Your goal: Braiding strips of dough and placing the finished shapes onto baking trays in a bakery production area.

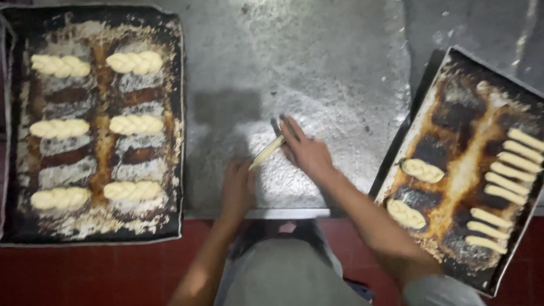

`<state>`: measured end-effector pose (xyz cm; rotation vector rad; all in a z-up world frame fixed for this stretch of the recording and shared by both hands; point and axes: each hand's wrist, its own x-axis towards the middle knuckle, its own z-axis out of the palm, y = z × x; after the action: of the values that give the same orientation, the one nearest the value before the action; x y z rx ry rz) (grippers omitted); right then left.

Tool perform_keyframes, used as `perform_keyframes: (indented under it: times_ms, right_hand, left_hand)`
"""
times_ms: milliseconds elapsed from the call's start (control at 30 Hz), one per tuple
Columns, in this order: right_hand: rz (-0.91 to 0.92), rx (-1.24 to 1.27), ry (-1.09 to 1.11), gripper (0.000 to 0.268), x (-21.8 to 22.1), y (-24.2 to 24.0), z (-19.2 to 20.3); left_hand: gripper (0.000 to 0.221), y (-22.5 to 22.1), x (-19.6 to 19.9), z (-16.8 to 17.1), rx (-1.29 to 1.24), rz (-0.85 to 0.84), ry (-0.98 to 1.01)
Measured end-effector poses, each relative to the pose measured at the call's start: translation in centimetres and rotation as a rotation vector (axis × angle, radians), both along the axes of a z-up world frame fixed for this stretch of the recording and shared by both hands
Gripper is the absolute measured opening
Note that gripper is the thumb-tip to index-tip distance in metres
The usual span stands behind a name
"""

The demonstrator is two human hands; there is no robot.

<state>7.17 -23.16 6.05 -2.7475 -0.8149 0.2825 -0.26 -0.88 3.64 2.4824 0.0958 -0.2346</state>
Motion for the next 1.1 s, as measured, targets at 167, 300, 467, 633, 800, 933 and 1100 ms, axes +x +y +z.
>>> perform_keyframes:
  times_ms: [167,300,467,633,800,933,1100]
  right_hand:
    - [-0.548,0.762,0.697,0.021,-8.2,1.5,-5.7]
    - [-0.888,0.871,0.696,0.026,-7.0,-1.0,-1.8]
    - [-0.616,0.952,0.425,0.027,-3.6,-0.5,-2.4]
    - [-0.808,0.544,0.311,0.031,-4.8,-4.0,-0.8]
    - [-0.583,0.106,0.046,0.057,-6.3,-4.0,0.7]
    - [-0.718,0.695,0.060,0.032,-9.6,-4.3,2.8]
    - [-0.862,0.970,0.142,0.021,-10.2,-3.3,4.0]
  left_hand:
    - [0.041,-1.2,0.4,5.9,-0.629,0.254,0.273]
    - [0.026,-2.9,5.1,3.6,-0.580,0.108,0.154]
    - [0.011,-6.5,7.7,7.9,-0.703,-0.033,0.159]
    - [0.013,-5.7,9.8,1.7,-0.254,-0.040,-0.052]
    - [0.014,-6.8,8.5,-6.4,0.262,-0.085,-0.411]
    - [0.030,-7.6,2.7,-6.7,-0.201,0.043,-0.244]
    - [0.045,-7.2,-0.3,-1.5,-1.194,0.293,0.760]
